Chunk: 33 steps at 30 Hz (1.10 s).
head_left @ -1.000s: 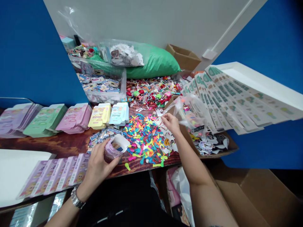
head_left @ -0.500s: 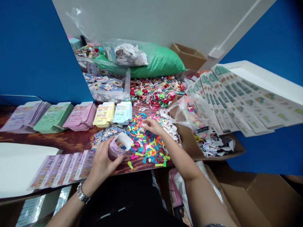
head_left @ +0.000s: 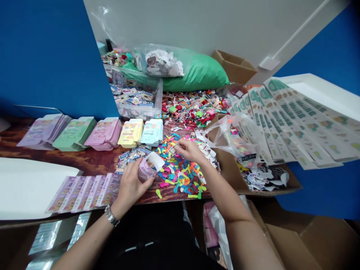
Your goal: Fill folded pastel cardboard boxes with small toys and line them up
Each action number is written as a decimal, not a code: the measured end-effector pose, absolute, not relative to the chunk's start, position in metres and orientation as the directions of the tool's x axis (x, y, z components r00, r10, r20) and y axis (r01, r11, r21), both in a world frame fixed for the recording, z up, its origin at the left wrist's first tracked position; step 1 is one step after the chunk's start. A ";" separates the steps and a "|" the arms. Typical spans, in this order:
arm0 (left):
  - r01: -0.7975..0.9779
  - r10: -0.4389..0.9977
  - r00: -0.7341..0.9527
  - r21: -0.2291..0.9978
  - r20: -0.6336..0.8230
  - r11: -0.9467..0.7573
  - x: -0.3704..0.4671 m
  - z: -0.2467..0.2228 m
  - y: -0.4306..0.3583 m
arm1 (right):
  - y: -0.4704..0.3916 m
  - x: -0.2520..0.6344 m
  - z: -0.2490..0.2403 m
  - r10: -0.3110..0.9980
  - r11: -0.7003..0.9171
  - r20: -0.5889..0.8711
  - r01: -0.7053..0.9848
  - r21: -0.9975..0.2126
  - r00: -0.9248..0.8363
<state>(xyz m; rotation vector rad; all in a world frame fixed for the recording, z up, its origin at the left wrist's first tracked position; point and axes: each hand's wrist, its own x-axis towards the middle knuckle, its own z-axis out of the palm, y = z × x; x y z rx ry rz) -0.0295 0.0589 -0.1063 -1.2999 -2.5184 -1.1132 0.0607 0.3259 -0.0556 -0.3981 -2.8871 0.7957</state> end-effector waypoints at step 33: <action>0.677 0.713 -0.645 0.639 0.277 0.365 -0.036 -0.113 0.071 | 0.426 -0.020 -0.126 0.622 0.732 0.029 0.568 -0.375 -0.782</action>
